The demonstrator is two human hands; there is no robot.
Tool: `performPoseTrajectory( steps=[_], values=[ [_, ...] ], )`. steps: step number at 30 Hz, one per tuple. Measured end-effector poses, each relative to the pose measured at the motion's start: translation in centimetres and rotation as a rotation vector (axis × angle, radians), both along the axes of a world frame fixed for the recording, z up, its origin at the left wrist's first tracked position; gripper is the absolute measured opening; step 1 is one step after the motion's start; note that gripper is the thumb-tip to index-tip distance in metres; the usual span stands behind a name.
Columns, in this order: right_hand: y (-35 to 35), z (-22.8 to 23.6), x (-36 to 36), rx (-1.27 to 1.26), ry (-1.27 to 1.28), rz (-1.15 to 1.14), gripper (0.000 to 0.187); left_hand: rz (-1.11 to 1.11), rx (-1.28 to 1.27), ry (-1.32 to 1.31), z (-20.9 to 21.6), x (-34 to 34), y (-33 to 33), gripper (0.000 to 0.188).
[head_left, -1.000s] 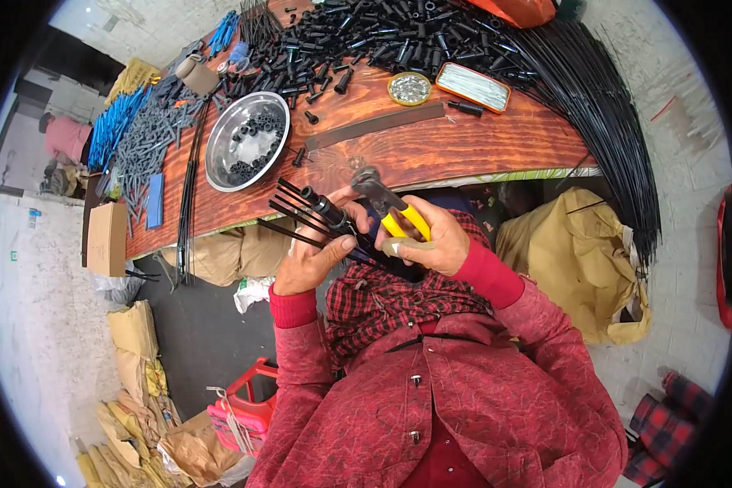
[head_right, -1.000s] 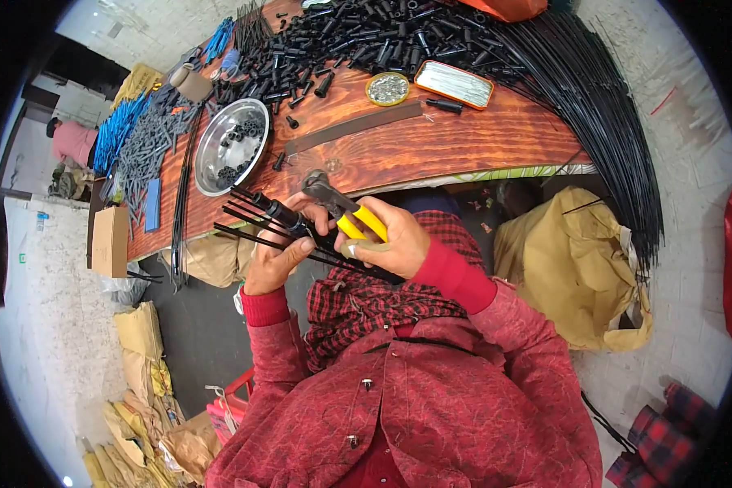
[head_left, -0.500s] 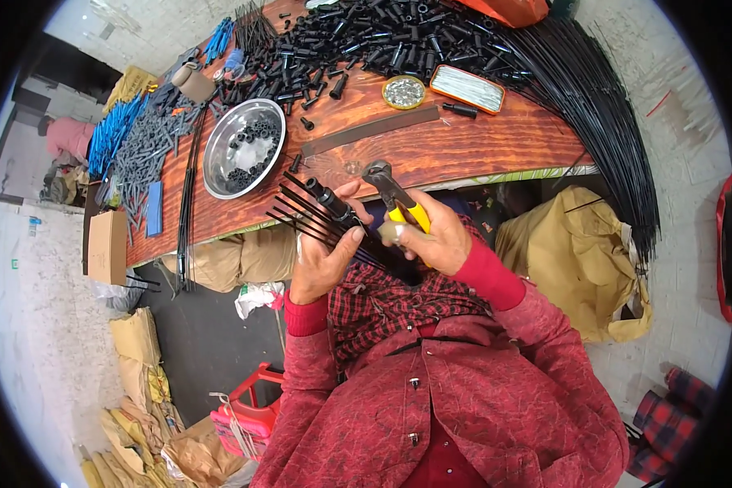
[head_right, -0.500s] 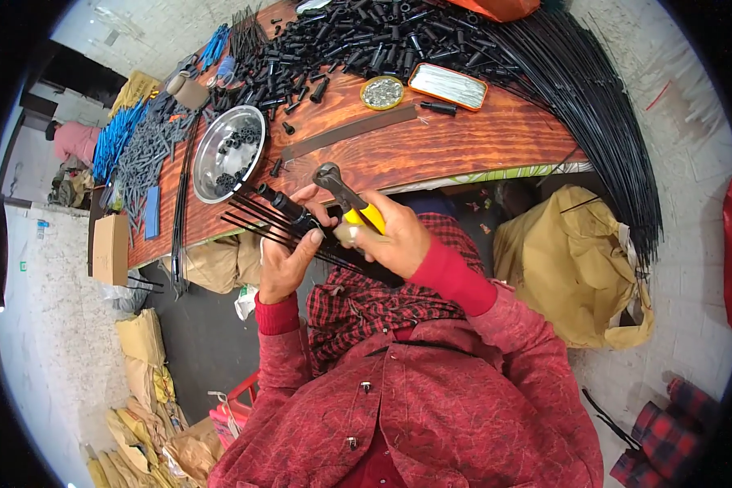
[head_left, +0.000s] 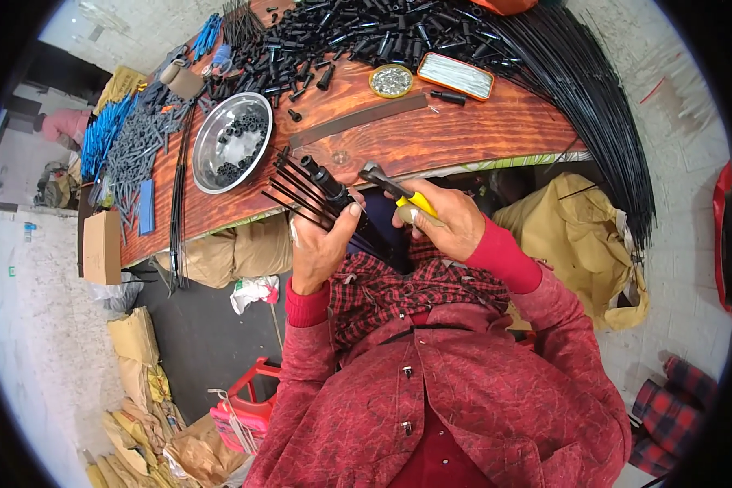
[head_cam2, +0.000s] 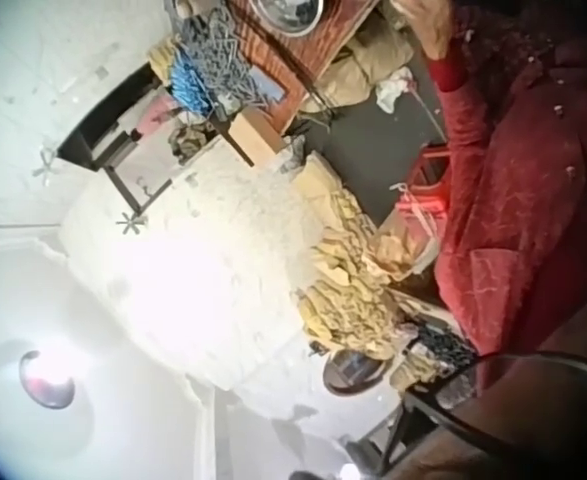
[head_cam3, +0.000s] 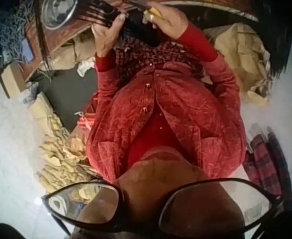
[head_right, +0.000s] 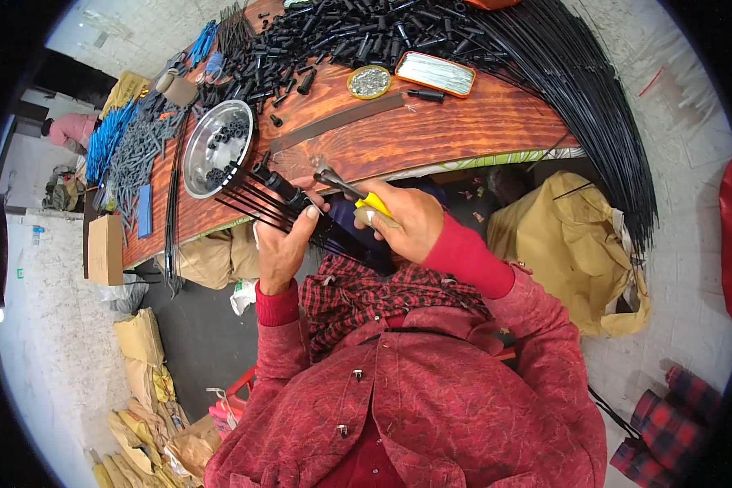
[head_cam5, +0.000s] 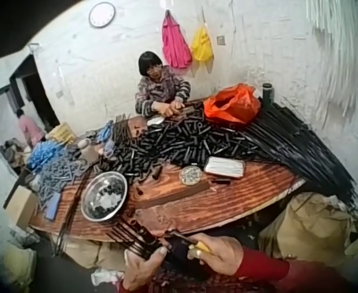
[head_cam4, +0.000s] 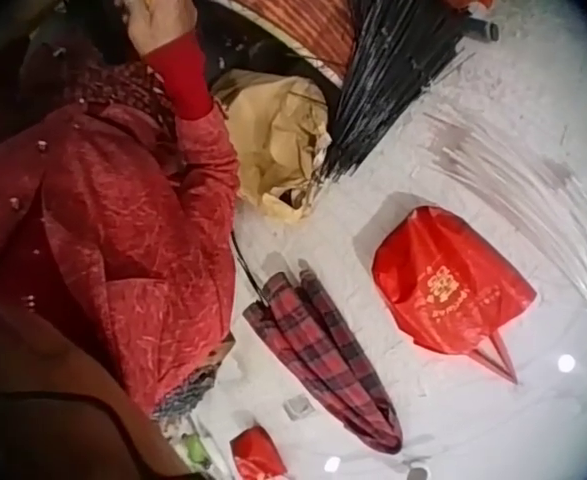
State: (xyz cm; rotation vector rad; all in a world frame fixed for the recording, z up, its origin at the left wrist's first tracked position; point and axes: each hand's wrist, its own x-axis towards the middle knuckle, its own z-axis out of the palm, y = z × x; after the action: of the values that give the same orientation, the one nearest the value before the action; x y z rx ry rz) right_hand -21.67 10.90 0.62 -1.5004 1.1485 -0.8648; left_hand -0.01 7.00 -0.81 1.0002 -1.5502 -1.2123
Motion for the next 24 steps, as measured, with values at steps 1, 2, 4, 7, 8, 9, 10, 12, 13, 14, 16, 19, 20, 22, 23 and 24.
performPoseTrajectory(
  steps=[1,2,4,7,8,9,10,12,13,14,16,19,20,22,23,24],
  values=[
    [0.1,-0.2,-0.1,-0.031,0.025,0.021,0.028,-0.003,0.001,-0.002,0.0,0.1,0.0,0.025],
    [0.2,-0.4,-0.4,-0.062,0.053,0.041,0.029,0.016,-0.004,0.013,-0.1,0.0,0.0,0.023],
    [0.2,-0.9,-0.7,-0.045,0.065,0.079,0.031,0.030,-0.009,0.032,0.0,-0.2,0.0,0.021],
    [-0.1,-0.3,-1.1,-0.071,0.144,0.135,0.035,0.043,0.028,0.030,0.2,0.1,0.0,0.022],
    [-0.2,-0.1,-1.3,-0.110,0.212,0.140,0.038,0.008,0.047,0.013,-0.2,0.3,-0.1,0.029],
    [-0.3,0.0,-1.3,-0.114,0.217,0.142,0.038,-0.026,0.066,-0.005,-0.5,0.5,-0.2,0.037],
    [-0.3,0.1,-1.3,-0.236,0.299,0.125,0.040,-0.023,0.061,0.000,-0.8,0.5,-0.2,0.037],
    [-0.3,0.3,-1.2,-0.363,0.383,0.113,0.042,-0.002,0.082,0.038,-0.9,0.3,-0.1,0.035],
    [-0.3,0.5,-1.0,-0.459,0.429,0.063,0.043,0.003,0.078,0.041,-0.8,0.2,-0.1,0.035],
    [-0.2,0.6,-0.9,-0.554,0.472,0.012,0.044,0.021,0.067,-0.007,-0.8,0.2,-0.1,0.034],
    [-0.4,0.7,-0.6,-0.569,0.525,0.002,0.046,0.104,-0.008,-0.012,-0.9,-0.3,-0.1,0.019],
    [-0.6,0.3,-0.6,-0.624,0.629,-0.027,0.048,0.129,-0.029,-0.067,-0.5,-0.6,-0.1,0.018],
    [-0.7,0.3,-0.6,-0.668,0.681,-0.042,0.049,0.130,-0.030,-0.066,-0.5,-0.6,-0.1,0.018],
    [-0.8,0.8,-0.6,-0.716,0.743,-0.034,0.053,0.129,-0.024,-0.034,-0.5,-0.7,-0.2,0.018],
    [-1.0,1.0,-0.7,-0.762,0.806,-0.028,0.057,0.129,-0.025,-0.032,-0.4,-0.8,-0.2,0.018],
    [-1.3,0.9,-0.9,-0.763,0.808,-0.028,0.057,0.131,-0.022,-0.027,-0.4,-1.0,-0.2,0.019]
  ],
)
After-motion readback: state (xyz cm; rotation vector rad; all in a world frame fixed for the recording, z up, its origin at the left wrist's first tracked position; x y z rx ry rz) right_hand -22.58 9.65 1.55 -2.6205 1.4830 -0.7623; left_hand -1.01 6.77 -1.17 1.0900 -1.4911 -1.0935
